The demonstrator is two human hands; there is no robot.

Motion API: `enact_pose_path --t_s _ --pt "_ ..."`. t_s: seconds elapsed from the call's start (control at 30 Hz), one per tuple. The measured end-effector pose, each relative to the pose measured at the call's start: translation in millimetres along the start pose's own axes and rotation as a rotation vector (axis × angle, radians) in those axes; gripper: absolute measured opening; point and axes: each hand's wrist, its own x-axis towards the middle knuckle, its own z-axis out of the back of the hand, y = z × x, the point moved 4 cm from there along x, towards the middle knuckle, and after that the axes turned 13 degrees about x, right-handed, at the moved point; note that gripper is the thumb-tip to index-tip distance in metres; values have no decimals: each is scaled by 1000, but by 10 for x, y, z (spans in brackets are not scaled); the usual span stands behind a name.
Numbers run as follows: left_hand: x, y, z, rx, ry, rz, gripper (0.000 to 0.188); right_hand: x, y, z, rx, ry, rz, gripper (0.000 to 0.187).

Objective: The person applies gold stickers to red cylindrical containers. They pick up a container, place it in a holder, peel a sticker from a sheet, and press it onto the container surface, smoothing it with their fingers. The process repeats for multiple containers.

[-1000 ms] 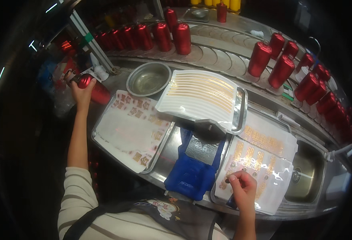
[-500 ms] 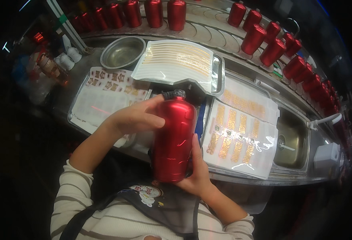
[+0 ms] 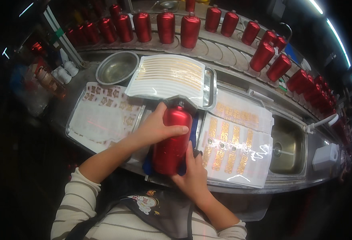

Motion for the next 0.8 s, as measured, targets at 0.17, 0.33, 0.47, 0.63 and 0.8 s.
enact_pose_path --t_s 0.17,0.33,0.47,0.63,0.8 --pt "-65 100 129 146 -151 34 79 412 -104 698 261 599 -241 81" --pt "859 -375 951 35 -539 -318 46 1844 -516 1315 180 -252 -9 64" --pt "2238 -265 1429 242 -827 -379 48 3640 -966 1302 -204 -375 70 108" --pt "3516 -554 1548 383 -783 -94 70 4945 -1174 1334 -336 -383 -114 119" --pt "4345 -469 1405 437 -806 -55 81 5141 -1567 1197 -204 -280 -158 93"
